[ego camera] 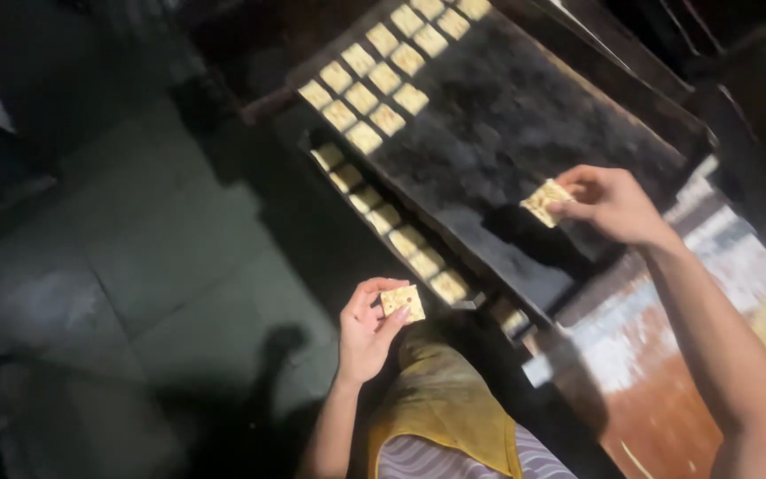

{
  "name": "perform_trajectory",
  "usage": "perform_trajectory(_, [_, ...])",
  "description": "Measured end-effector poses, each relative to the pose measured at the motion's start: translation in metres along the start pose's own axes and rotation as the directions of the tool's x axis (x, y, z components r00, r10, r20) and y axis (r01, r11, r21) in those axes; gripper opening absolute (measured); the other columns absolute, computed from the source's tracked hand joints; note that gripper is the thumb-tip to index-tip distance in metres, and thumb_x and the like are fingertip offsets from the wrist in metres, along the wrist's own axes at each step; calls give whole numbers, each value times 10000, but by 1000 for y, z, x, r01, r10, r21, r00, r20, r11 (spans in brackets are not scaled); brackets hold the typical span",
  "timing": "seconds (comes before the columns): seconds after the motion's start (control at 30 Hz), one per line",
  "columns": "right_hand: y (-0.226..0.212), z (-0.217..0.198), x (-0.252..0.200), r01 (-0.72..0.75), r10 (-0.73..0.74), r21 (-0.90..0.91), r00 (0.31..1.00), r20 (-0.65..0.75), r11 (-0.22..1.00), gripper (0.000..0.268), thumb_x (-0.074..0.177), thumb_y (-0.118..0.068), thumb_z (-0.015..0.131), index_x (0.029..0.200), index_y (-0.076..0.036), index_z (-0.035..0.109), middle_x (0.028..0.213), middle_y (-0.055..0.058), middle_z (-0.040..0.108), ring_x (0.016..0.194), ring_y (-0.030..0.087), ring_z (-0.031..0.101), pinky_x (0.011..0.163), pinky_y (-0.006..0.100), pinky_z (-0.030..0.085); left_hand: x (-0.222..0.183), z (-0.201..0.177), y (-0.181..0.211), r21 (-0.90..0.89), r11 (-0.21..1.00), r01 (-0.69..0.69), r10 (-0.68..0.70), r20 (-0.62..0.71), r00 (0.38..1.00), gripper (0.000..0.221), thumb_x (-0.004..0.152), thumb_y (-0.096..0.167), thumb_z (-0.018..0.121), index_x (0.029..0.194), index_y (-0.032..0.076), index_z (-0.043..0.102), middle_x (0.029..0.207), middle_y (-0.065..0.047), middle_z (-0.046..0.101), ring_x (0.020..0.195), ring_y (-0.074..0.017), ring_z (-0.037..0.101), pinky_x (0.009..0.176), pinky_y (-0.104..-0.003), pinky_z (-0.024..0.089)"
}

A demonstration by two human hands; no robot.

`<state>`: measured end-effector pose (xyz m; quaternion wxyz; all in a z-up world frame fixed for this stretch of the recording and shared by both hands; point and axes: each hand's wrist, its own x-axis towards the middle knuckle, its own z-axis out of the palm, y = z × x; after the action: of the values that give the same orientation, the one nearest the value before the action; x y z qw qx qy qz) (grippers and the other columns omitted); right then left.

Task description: The person picks up small cut dough pieces from the floured wooden table and places them one at a time in spaced grids onto dark baking trays. They work across several trays, repositioning pieces and moving filled trays aside while continuing to fill empty trays from the remaining dough sheet.

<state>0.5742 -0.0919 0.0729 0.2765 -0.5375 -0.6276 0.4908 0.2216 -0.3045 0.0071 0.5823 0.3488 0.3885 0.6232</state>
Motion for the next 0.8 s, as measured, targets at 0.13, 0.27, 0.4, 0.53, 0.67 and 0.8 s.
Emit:
perform_trajectory(0.13, [18,26,140,102,-83,-191,991,105,976,252,843,-37,782,1079,-8,700,923,53,741,829,129,688,727,300,545,64,-30,31,56,997,49,-50,10,999,347,942,-74,645,1275,-21,562,1283,-149,624,1082,-193,669,865,-367,629])
perform_trajectory(0.27, [70,56,271,248,-236,-98,965,114,964,263,804,-16,786,1045,22,689,938,46,733,858,128,687,769,309,590,107,-55,47,35,994,101,-102,10,995,377,935,-65,604,1298,-5,522,1319,-144,626,1125,-194,665,900,-357,622])
perform_trajectory(0.4, [32,85,318,152,-170,-279,985,-40,948,368,802,-123,863,1079,23,670,922,93,735,848,177,717,771,344,579,172,-76,64,158,986,59,-73,80,994,351,968,-75,594,1308,-20,523,1324,-163,630,1162,-202,657,974,-328,569])
perform_trajectory(0.53, [20,105,325,291,-383,-562,923,-49,774,563,620,-194,980,1037,46,686,972,215,679,859,337,680,768,412,563,239,-104,76,223,969,103,-144,178,973,357,974,-78,581,1320,-15,516,1339,-167,636,1163,-198,658,986,-310,537])
perform_trajectory(0.67, [14,123,323,89,-181,-589,978,-99,803,345,744,-163,899,1008,-31,719,983,144,709,963,324,678,855,414,561,310,-135,91,133,982,133,-164,256,953,347,975,-95,591,1310,-30,525,1331,-178,649,1169,-207,656,1027,-328,540])
perform_trajectory(0.8, [-9,130,323,110,-273,-652,950,-154,750,439,706,-162,892,1085,-18,722,1058,182,695,1018,395,630,892,463,517,388,-144,106,130,990,62,-108,390,914,353,997,-106,576,1341,-34,541,1339,-160,643,1208,-183,638,1067,-311,521])
